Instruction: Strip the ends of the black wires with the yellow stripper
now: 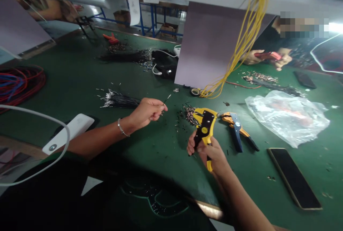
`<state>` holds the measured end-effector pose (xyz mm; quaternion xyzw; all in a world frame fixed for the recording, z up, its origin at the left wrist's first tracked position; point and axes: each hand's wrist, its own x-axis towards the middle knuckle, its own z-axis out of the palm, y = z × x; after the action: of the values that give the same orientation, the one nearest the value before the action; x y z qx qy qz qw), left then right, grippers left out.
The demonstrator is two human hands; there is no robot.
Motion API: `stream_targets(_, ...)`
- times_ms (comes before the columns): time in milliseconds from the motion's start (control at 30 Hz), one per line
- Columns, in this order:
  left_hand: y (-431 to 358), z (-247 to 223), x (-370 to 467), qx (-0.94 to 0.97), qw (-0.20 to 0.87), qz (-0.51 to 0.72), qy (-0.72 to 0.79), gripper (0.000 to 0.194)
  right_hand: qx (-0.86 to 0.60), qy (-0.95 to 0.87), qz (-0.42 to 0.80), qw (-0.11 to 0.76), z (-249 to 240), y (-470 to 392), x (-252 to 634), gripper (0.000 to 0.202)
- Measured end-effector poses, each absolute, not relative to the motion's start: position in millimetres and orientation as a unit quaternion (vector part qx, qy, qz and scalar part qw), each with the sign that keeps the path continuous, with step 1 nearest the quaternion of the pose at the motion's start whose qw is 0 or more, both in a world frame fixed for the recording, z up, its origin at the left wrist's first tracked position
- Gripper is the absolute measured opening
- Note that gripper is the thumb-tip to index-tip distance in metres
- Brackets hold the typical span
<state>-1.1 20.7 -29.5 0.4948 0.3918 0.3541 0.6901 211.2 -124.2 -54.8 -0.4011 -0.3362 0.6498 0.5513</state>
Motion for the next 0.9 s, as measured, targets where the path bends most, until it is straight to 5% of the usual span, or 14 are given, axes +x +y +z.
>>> stream_targets(167, 19, -28, -4, 0.499, 0.672, 0.382, 0.391, 0.008, -0.516, -0.483, 0.561, 0.431, -60, -132, 206, 0.030)
stream_targets(467, 8, -19, -7, 0.630, 0.533, 0.405, 0.395, 0.016, -0.559, -0.788, 0.168, 0.193, -58, -148, 176, 0.041)
stream_targets(633, -3, -9, -8, 0.696, 0.447, 0.398, 0.397, 0.018, -0.530, -0.827, 0.142, 0.127, -64, -149, 162, 0.034)
stream_targets(900, -11, -8, -9, 0.755, 0.373, 0.403, 0.358, 0.018, -0.521, -0.817, 0.195, 0.154, -56, -145, 164, 0.031)
